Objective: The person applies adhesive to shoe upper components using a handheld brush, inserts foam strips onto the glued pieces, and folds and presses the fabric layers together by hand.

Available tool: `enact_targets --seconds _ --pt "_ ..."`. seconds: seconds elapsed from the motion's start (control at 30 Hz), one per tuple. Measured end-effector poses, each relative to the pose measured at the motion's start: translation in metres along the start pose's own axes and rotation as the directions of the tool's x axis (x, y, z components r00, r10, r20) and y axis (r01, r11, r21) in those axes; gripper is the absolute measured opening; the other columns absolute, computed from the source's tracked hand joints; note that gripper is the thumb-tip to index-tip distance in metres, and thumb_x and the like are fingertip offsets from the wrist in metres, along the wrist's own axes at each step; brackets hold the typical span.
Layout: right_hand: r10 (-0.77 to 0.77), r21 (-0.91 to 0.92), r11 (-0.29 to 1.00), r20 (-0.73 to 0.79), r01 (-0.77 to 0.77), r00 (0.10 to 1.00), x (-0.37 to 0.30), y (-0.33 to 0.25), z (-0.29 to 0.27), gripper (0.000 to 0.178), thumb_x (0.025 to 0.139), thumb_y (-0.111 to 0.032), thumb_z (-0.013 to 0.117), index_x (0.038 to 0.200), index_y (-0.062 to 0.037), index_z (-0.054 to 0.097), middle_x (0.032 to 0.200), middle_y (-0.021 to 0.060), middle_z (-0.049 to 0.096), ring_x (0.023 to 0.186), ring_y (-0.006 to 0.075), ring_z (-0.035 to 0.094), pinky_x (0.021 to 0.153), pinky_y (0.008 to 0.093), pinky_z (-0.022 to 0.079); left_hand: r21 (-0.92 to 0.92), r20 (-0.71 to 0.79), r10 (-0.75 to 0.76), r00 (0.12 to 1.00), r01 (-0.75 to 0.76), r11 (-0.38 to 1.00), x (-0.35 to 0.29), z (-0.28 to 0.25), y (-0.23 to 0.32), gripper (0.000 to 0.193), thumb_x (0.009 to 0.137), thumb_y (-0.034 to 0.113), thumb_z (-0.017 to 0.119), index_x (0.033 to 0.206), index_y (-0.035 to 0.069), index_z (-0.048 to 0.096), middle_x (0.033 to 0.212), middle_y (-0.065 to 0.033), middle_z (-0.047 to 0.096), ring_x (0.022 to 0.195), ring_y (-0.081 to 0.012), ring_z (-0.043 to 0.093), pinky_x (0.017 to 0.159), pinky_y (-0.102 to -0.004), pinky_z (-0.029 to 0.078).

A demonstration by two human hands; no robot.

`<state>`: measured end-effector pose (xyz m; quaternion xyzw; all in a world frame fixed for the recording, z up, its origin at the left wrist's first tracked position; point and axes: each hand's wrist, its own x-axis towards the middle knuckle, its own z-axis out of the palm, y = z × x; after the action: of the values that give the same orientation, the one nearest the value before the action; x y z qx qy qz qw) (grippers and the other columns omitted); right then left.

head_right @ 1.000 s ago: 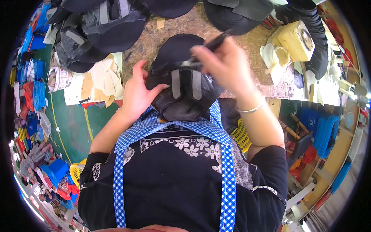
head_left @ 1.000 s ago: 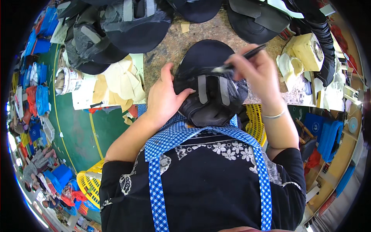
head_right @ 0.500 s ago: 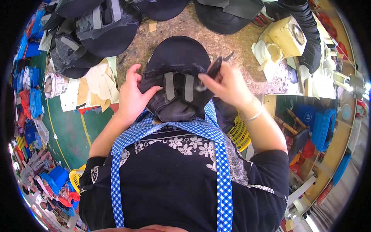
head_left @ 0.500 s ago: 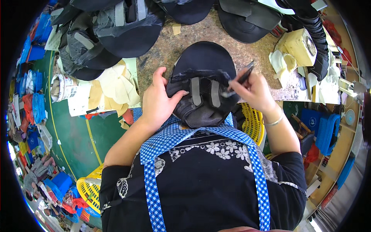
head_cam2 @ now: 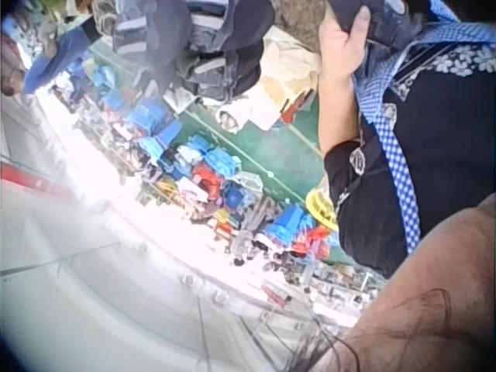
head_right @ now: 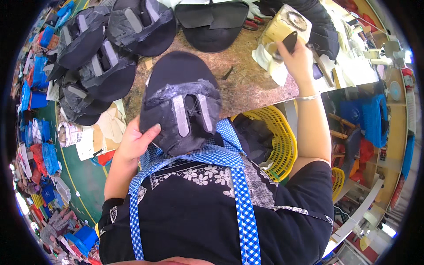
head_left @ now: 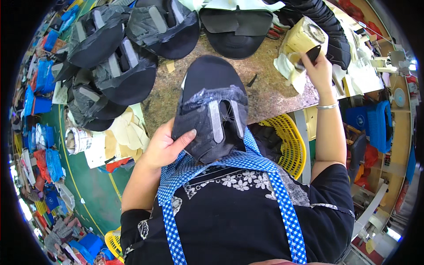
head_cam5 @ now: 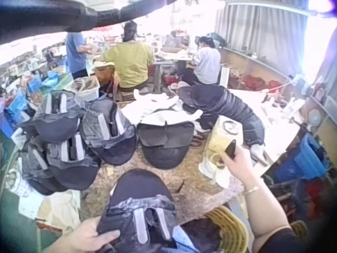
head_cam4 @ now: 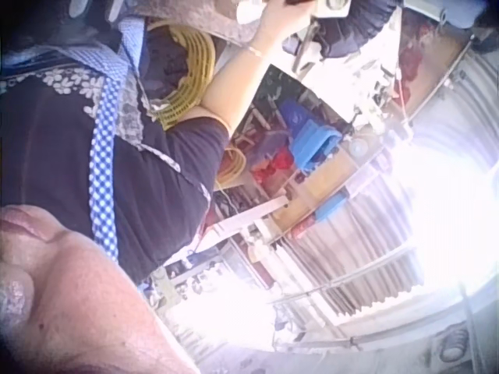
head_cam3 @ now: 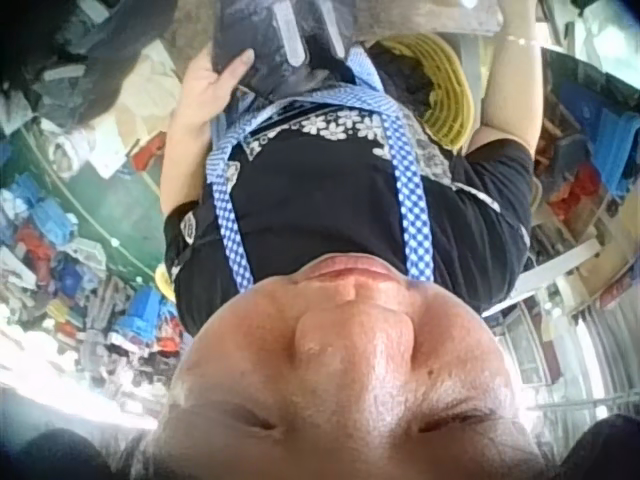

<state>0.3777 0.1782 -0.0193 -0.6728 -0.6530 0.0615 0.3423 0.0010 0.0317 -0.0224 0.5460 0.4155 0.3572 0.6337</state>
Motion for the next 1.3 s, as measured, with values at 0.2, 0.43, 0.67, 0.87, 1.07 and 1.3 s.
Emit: enact_targets --seconds 0.2,0.43,0.67,0.87,1.07,1.3 --pt "0.380 0.446 0.840 -0.075 -0.310 0.922 -0.002 0.053 -0.023 0.024 0.078 -0.025 0.064 0.074 -0.0018 0.059 0.058 0.0017 0.053 0.040 0.0074 0.041 0.038 0.0220 0.029 0.332 -0.286 0.411 0.865 -0.313 0.890 -0.002 0.000 0.045 0.024 0.088 0.007 0.046 0.109 -0.004 0.050 0.097 -0.0085 0.059 0.091 -0.0131 0.055 0.080 -0.0249 0.042" --pt "-0.243 0.923 0.323 0.293 -0.208 0.925 -0.070 -0.100 0.019 0.007 0.082 -0.008 0.054 0.086 -0.0054 0.049 0.083 0.0107 0.062 0.064 0.0100 0.055 0.056 0.0207 0.044 -0.332 -0.146 -0.273 0.951 0.212 0.919 0.022 -0.004 0.019 0.042 0.092 0.033 0.041 0.116 -0.001 0.044 0.104 -0.0081 0.056 0.088 -0.0154 0.058 0.074 -0.0256 0.048" --pt "-0.264 0.971 0.190 0.194 -0.146 0.945 -0.088 -0.140 0.079 0.019 0.077 0.002 0.059 0.090 -0.0018 0.045 0.091 0.0116 0.061 0.087 0.0139 0.058 0.074 0.0248 0.048 -0.542 -0.010 -0.341 0.940 0.282 0.792 0.025 -0.015 0.007 0.039 0.092 0.033 0.042 0.114 0.001 0.046 0.106 -0.0094 0.056 0.090 -0.0153 0.058 0.070 -0.0249 0.048" --pt "-0.808 0.929 0.368 0.344 -0.046 0.478 -0.104 -0.135 0.061 0.015 0.078 -0.002 0.058 0.089 0.0005 0.047 0.087 0.0136 0.061 0.079 0.0158 0.059 0.072 0.0275 0.048 -0.671 -0.088 -0.371 0.925 0.220 0.708 0.023 -0.017 -0.008 0.046 0.093 0.030 0.038 0.127 0.000 0.034 0.124 -0.0138 0.046 0.115 -0.0255 0.045 0.096 -0.0409 0.037" --pt "-0.534 0.879 0.385 0.460 -0.280 0.710 -0.099 -0.126 0.061 0.013 0.076 -0.004 0.061 0.081 -0.0015 0.049 0.086 0.0099 0.062 0.075 0.0116 0.057 0.068 0.0259 0.047 -0.711 -0.221 -0.521 0.824 0.229 0.665 0.040 0.004 0.016 0.038 0.091 0.032 0.043 0.117 0.004 0.043 0.104 -0.0076 0.052 0.084 -0.0143 0.048 0.070 -0.0294 0.038" --pt "-0.506 0.898 0.396 0.389 -0.193 0.769 -0.109 -0.120 0.053 0.014 0.074 -0.006 0.063 0.080 -0.0020 0.052 0.080 0.0064 0.062 0.076 0.0128 0.059 0.067 0.0274 0.048 -0.624 -0.277 -0.430 0.859 0.180 0.761 0.049 0.011 0.014 0.032 0.089 0.034 0.048 0.104 0.006 0.051 0.073 0.0002 0.056 0.052 -0.0033 0.048 0.044 -0.0172 0.036"
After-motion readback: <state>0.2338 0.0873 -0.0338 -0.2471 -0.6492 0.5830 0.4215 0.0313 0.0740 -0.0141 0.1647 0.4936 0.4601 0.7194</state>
